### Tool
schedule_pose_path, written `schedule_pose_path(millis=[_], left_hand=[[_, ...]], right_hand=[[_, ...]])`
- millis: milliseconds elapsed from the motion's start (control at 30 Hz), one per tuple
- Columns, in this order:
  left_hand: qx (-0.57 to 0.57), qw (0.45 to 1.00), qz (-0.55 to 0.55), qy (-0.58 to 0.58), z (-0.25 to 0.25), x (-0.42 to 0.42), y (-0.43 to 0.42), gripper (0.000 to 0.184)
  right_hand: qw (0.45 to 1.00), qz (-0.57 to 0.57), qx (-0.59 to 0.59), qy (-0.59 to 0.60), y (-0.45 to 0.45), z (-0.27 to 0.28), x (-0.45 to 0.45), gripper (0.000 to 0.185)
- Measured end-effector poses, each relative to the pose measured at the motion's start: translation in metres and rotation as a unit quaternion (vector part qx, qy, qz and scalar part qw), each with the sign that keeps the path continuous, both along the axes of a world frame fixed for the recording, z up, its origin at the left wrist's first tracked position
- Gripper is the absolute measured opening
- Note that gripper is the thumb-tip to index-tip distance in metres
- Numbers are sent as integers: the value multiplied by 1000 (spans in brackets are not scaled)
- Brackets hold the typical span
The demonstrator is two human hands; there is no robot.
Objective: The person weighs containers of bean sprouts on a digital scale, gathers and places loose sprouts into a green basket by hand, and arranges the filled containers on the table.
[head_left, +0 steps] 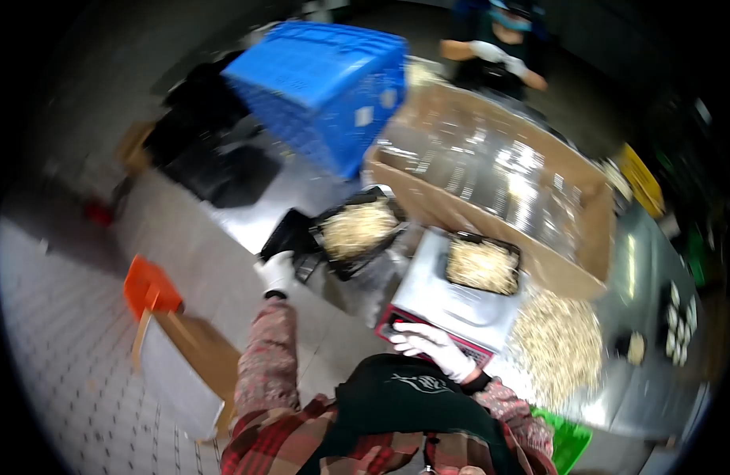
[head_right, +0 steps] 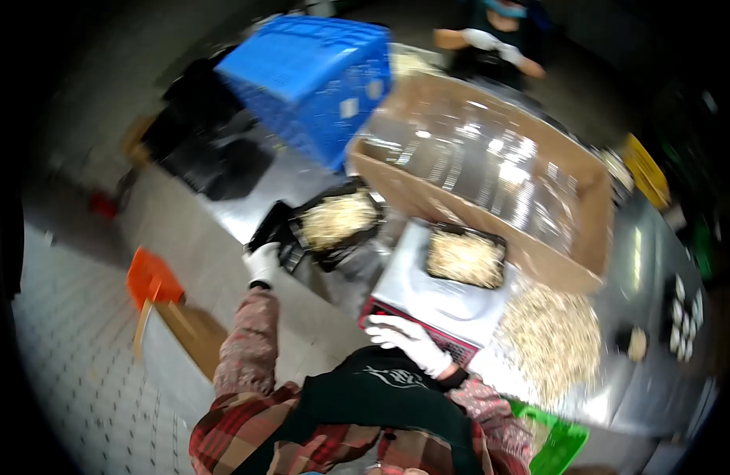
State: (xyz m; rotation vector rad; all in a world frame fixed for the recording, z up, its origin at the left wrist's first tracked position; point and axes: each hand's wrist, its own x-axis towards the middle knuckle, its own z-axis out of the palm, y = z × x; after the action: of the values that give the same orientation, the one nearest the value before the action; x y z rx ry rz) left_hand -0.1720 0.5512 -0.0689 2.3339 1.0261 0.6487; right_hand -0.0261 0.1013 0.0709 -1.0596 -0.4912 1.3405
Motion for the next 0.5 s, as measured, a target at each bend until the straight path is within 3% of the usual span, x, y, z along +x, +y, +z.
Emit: schedule_pose_path(millis=[33,67,133,167,233,300,333,400,433,500], left_hand=[[-15,1000,-12,-21,4,1,1,44],[-82,995,19,-45,-34,1,25,38],[66,993,34,97,22,11,-15,46],[-21,980,16,200,44,15,-25,54],[-50,963,-27,264,61,12,-38,44],[5,973,10,231,44,9,-27,30],[97,976,31,192,21,4,-13,27],[86,974,88,191,25,4,-9,25],[46,985,103,130,31,5,-9,26],[34,996,58,63,14,-2,21,26]], right_hand=[[1000,-16,-17,-19,-5,4,-2,39],[1000,-28,-4,-10,-11,-9,-4,39],[997,-60,44,-15,-20,-12,-8,40],[997,-61,40,-3,-25,-9,-8,40],[996,-79,45,-1,-33,-17,-13,39],[994,-98,35,-13,-38,-16,-17,39],[993,-109,36,-30,-40,-21,-20,37],[989,-122,18,-75,-45,-16,-22,36],[986,-133,23,-93,-46,-16,-24,36],[979,-122,23,-159,-52,-16,-23,39]])
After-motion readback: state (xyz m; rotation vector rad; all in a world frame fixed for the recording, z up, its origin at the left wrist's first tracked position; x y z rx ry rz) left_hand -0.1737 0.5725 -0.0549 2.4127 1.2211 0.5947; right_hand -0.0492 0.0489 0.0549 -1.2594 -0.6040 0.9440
